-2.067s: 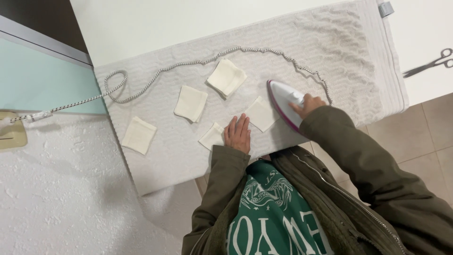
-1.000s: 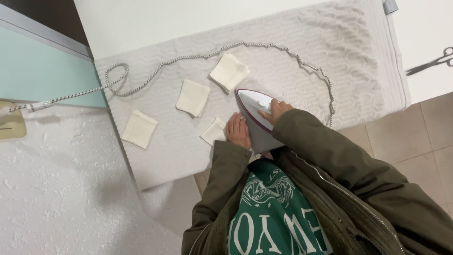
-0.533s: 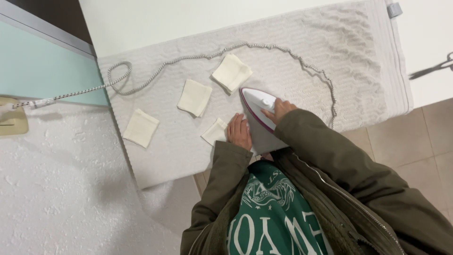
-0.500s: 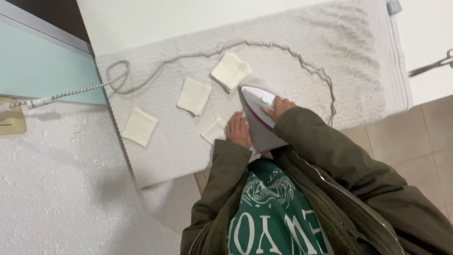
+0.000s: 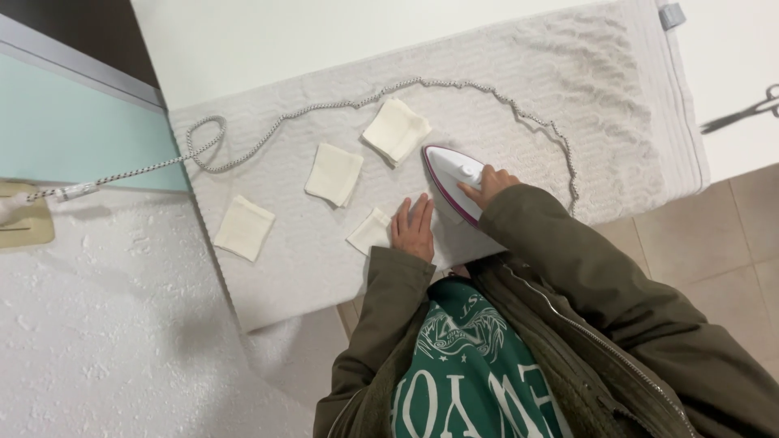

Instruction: Iron small white fabric squares on a towel-covered table.

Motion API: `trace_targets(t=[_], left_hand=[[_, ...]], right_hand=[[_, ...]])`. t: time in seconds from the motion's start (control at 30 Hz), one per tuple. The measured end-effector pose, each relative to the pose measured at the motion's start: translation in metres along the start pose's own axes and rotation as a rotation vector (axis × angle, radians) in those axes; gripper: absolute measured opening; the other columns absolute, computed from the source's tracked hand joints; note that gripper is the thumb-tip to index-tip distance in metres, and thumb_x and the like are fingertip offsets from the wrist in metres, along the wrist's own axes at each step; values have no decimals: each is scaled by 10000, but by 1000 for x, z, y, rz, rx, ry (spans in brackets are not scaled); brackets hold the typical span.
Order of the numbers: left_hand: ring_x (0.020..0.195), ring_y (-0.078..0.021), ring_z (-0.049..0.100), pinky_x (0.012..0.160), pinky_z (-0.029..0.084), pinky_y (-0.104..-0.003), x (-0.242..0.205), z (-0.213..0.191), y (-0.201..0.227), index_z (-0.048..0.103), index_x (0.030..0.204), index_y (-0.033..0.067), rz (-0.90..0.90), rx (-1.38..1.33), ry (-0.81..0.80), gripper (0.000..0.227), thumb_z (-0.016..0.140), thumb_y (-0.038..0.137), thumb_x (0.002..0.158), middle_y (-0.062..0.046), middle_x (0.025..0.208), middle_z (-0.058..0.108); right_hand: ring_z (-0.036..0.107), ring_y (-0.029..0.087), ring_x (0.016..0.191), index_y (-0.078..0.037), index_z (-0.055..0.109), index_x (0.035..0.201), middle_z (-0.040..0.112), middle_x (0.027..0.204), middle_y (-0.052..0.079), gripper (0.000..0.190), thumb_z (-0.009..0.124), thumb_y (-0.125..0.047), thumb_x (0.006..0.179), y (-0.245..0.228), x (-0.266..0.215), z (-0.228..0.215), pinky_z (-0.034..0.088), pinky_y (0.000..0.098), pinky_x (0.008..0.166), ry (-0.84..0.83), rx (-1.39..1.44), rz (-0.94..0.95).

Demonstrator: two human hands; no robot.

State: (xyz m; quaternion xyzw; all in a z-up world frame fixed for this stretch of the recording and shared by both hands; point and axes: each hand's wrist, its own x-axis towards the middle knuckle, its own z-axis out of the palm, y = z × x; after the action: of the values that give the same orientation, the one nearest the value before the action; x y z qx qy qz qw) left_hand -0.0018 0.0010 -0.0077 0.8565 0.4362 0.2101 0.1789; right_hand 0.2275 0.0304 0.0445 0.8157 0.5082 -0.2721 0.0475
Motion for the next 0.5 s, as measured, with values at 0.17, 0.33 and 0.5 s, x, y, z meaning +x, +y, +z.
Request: trace_targets(t=[0.17, 0.33, 0.5], left_hand=[[1466, -355, 377, 1178, 324, -505, -3, -5, 2, 468, 1516, 81, 11, -1, 11, 670, 629, 58, 866, -52, 1604, 412], [1456, -377, 379, 1179, 322, -509, 4, -5, 11, 468, 1513, 54, 0, 18, -16, 663, 604, 57, 864, -71, 1596, 423], [1411, -489, 365, 1219, 194, -604, 22, -17, 28, 455, 1467, -51, -58, 161, -181, 631, 580, 82, 863, -186, 1550, 435]], right_hand=[[737, 422, 870, 52, 647, 1133, 708, 966, 295, 745, 632, -661, 919, 9, 2, 3, 607, 514, 724, -30, 9, 38], [728, 424, 892, 46, 642, 1143, 695, 990, 296, 749, 617, -668, 918, 11, 0, -1, 606, 516, 721, -21, 9, 44], [745, 395, 870, 55, 623, 1182, 688, 1007, 293, 777, 565, -681, 941, 23, -3, -1, 619, 498, 694, -92, 3, 67]])
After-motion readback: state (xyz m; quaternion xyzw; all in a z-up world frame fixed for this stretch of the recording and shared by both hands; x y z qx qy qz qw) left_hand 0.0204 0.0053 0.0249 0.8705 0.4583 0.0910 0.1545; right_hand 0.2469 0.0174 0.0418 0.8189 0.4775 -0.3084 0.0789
